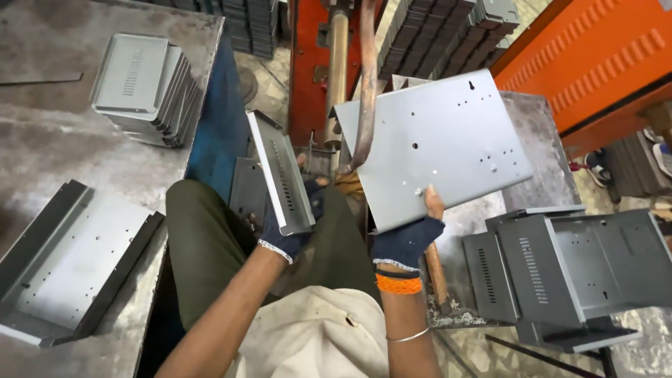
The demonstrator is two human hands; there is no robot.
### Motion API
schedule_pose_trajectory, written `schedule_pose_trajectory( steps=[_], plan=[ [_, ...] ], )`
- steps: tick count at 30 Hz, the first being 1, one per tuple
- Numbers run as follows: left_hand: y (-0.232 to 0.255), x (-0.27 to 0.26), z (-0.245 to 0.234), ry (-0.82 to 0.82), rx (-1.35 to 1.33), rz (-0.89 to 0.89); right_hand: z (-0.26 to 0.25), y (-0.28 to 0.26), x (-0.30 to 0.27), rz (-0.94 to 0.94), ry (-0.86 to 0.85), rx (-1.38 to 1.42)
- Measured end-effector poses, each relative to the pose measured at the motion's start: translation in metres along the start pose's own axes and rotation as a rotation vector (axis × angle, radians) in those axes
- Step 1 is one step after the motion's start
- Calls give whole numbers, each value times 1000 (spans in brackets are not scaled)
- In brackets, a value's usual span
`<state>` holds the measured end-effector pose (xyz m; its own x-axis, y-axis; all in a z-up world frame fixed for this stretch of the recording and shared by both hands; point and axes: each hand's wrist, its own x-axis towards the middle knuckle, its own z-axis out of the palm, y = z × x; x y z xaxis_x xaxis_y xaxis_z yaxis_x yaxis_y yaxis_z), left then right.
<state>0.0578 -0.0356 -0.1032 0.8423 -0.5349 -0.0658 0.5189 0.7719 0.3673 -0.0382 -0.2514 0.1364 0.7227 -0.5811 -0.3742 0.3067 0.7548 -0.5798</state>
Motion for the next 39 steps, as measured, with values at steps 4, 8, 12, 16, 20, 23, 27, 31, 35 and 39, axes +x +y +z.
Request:
schedule_pose_trajectory(
  steps=[4,8,12,16,20,23,27,31,35,39],
  plan=[
    [-1,-10,61,-693,-227,50,10,-1,-16,27,28,-32],
    [-5,-20,97,-254,-80,205,18,-3,-25,24,74,-87],
    [-10,-12,76,-519,-339,73,24,-1,-40,2,55,-96],
    [-15,-17,87,-221,-285,126,54,-1,-72,35,40,-121],
    [-9,-29,136,424,-131,159,58,15,-105,69,109,-165],
    [-7,-49,165,735,-45,140,50,13,-115,95,98,-279],
    [-13,-56,145,797,227,162,45,8,-125,129,8,-383],
    [1,-61,174,809,328,137,30,7,-121,86,-95,-543],
    [12,-56,190,852,463,100,17,13,-111,90,-143,-469],
    [4,-47,185,796,406,183,31,-5,-129,13,-327,-750]
  ],
)
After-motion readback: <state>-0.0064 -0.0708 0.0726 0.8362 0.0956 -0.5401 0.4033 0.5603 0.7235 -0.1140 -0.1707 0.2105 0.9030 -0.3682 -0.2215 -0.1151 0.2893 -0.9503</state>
